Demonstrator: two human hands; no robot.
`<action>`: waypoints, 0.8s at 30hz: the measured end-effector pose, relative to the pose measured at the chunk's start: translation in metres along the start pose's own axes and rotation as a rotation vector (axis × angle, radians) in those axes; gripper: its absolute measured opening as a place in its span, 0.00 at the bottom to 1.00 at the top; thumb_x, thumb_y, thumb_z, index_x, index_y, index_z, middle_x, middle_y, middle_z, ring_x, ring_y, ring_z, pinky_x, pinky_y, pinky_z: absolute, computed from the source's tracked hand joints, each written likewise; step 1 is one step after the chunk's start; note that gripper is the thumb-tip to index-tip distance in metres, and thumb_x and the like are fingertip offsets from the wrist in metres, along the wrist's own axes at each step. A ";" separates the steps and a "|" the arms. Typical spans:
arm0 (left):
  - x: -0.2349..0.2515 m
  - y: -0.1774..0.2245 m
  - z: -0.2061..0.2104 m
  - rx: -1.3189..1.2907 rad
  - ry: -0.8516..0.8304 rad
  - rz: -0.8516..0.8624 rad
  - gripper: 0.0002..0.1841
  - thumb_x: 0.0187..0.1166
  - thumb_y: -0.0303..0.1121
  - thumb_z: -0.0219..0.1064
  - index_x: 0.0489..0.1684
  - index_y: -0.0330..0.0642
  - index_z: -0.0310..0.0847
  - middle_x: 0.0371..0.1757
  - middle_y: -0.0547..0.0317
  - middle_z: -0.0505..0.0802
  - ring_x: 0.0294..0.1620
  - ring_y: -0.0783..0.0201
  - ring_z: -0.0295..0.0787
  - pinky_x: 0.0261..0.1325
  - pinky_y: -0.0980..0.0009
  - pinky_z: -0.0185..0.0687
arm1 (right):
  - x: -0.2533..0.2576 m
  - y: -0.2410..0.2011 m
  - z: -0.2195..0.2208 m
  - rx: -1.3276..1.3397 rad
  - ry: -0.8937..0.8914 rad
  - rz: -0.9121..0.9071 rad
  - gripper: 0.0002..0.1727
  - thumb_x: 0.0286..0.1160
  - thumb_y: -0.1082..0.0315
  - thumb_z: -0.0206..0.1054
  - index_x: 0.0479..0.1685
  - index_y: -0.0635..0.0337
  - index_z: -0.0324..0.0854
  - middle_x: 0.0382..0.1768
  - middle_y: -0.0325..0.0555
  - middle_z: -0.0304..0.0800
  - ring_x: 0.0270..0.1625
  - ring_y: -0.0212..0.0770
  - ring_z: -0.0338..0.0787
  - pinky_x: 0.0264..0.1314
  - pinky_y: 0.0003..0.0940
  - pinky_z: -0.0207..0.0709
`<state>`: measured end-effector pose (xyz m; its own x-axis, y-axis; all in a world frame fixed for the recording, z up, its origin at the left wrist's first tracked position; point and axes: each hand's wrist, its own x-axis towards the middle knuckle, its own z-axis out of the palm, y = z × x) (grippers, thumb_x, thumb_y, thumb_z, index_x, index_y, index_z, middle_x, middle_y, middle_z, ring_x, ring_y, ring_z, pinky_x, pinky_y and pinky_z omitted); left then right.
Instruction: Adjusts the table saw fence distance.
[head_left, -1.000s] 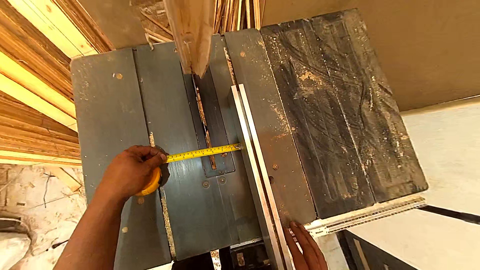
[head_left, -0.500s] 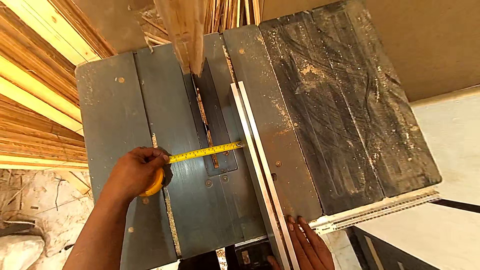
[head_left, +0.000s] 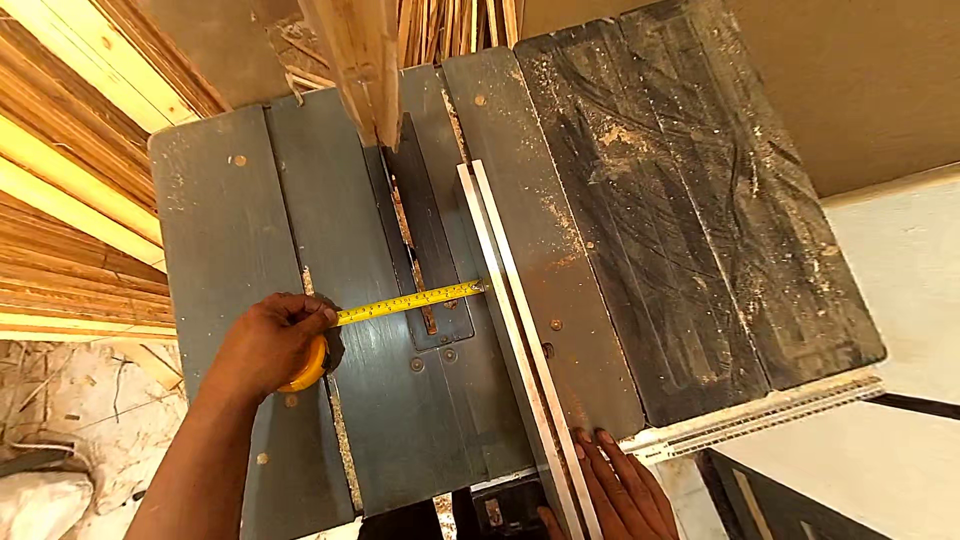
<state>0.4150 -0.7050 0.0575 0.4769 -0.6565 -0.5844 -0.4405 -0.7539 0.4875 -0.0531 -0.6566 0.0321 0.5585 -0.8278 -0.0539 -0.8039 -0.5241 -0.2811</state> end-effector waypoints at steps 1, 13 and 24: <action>0.000 0.000 0.000 -0.001 0.000 0.000 0.07 0.83 0.45 0.71 0.42 0.59 0.94 0.51 0.63 0.93 0.44 0.59 0.90 0.45 0.47 0.85 | 0.000 0.001 0.000 -0.001 0.000 -0.004 0.52 0.61 0.33 0.73 0.89 0.49 0.68 0.86 0.48 0.73 0.90 0.53 0.67 0.91 0.59 0.56; -0.002 -0.005 0.002 -0.038 0.029 0.021 0.06 0.82 0.45 0.71 0.41 0.60 0.93 0.51 0.63 0.92 0.43 0.60 0.90 0.43 0.49 0.86 | 0.002 0.000 -0.003 -0.033 -0.016 -0.005 0.54 0.60 0.27 0.71 0.88 0.48 0.70 0.86 0.46 0.73 0.89 0.52 0.67 0.90 0.59 0.55; -0.001 -0.004 0.001 -0.034 0.017 0.013 0.07 0.82 0.46 0.71 0.41 0.59 0.93 0.51 0.63 0.92 0.42 0.60 0.89 0.43 0.49 0.86 | 0.008 0.002 -0.009 0.015 -0.051 -0.018 0.57 0.56 0.24 0.72 0.88 0.48 0.70 0.87 0.47 0.71 0.90 0.55 0.66 0.90 0.63 0.54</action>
<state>0.4152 -0.7010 0.0552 0.4839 -0.6666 -0.5670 -0.4212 -0.7454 0.5168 -0.0522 -0.6662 0.0398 0.5828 -0.8067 -0.0973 -0.7906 -0.5353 -0.2973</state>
